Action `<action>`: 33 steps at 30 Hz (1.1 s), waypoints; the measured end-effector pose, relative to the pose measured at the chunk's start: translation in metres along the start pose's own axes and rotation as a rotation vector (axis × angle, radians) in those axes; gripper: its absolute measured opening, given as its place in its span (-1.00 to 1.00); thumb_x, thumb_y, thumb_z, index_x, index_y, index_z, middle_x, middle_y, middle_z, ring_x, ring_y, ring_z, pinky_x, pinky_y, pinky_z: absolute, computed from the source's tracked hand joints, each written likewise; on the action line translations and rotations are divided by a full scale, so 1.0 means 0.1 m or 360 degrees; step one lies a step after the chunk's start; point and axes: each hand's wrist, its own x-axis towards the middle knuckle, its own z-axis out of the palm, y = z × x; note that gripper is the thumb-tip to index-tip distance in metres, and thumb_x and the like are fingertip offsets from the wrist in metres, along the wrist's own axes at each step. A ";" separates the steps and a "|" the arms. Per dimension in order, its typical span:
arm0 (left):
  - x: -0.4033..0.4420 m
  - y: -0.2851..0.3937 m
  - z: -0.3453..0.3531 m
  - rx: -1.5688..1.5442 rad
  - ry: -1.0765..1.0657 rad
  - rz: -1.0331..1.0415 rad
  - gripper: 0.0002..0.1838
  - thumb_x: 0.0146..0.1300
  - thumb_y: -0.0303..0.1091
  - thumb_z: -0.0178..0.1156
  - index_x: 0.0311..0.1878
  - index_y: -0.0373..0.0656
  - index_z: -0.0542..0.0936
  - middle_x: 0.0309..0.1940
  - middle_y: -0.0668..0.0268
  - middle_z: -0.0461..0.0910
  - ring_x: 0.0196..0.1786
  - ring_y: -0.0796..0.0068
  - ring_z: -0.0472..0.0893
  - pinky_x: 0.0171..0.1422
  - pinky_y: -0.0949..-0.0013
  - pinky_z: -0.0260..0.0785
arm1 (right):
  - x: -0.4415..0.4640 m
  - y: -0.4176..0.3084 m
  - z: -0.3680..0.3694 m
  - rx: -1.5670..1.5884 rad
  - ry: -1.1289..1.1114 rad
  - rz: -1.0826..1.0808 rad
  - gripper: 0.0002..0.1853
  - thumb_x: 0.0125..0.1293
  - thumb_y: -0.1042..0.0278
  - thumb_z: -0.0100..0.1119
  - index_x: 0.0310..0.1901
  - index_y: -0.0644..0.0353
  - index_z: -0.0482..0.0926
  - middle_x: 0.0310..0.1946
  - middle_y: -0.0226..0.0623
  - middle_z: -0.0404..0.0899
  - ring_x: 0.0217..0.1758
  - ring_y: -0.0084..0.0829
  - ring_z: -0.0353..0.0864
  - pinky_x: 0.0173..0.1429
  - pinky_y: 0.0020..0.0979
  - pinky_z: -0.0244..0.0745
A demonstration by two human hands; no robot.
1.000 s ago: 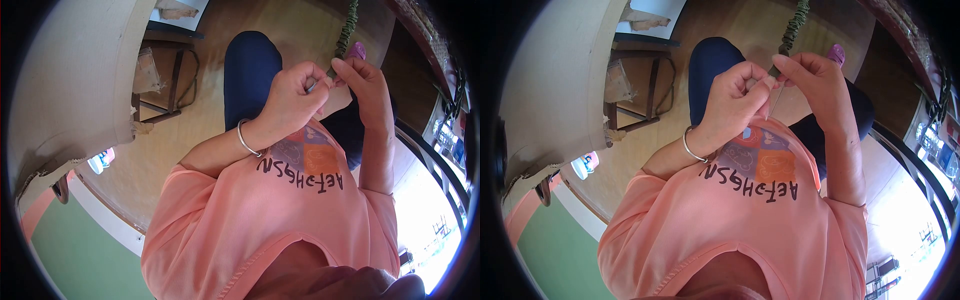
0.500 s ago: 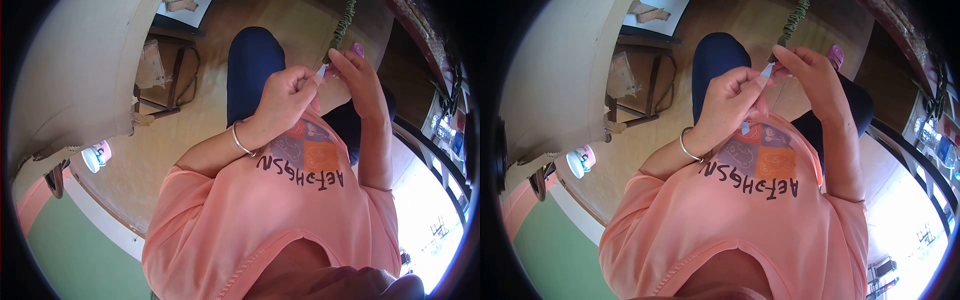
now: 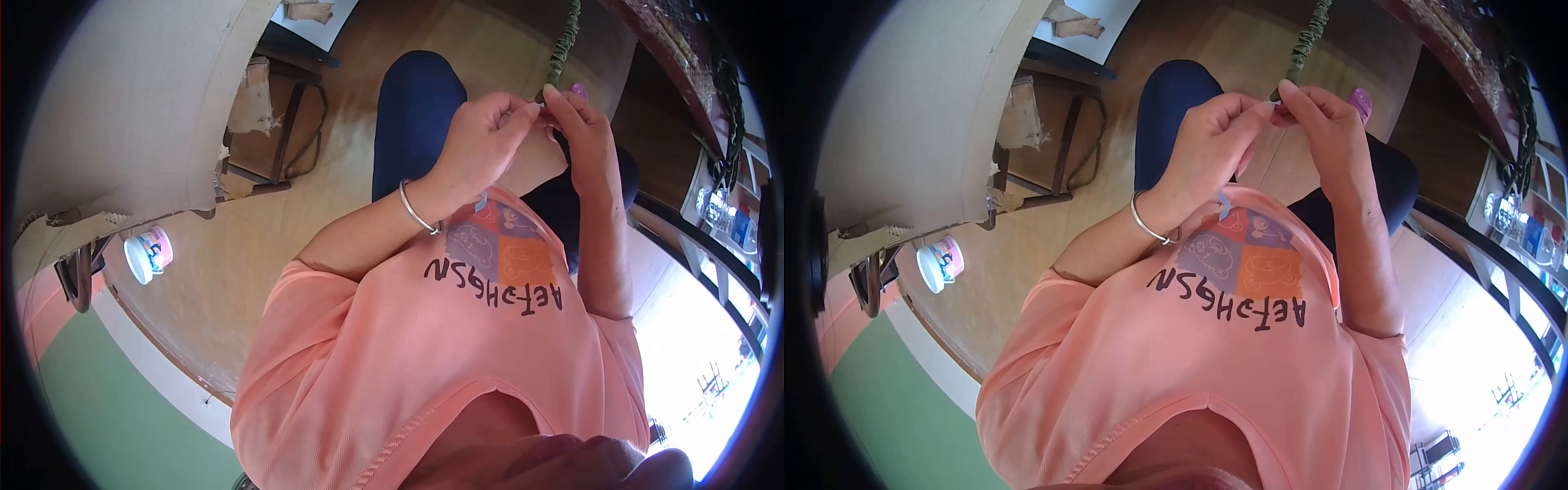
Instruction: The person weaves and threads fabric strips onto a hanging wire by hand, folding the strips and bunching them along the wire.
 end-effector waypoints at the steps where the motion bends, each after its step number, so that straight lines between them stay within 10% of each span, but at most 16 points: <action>1: 0.02 0.00 0.00 0.0001 0.0013 -0.0008 -0.83 0.23 -0.42 0.07 -0.36 -0.32 0.58 -0.72 0.39 0.40 -0.71 0.66 0.20 -0.61 0.57 0.01 | 0.00 0.00 0.00 -0.0060 0.0024 -0.0038 -0.69 0.25 0.14 0.16 -0.38 0.26 0.62 -0.53 -0.39 0.59 -0.40 -0.64 0.49 -0.20 -0.69 0.31; 33: 0.13 -0.12 0.07 0.0336 0.0215 0.0148 -0.87 0.13 -0.44 0.16 -0.34 -0.33 0.58 -0.73 0.40 0.38 -0.68 0.62 0.21 -0.59 0.53 0.09 | 0.07 -0.02 0.04 -0.0402 0.0018 0.0065 -0.67 0.21 0.13 0.22 -0.37 0.31 0.61 -0.51 -0.42 0.58 -0.45 -0.66 0.43 -0.23 -0.70 0.27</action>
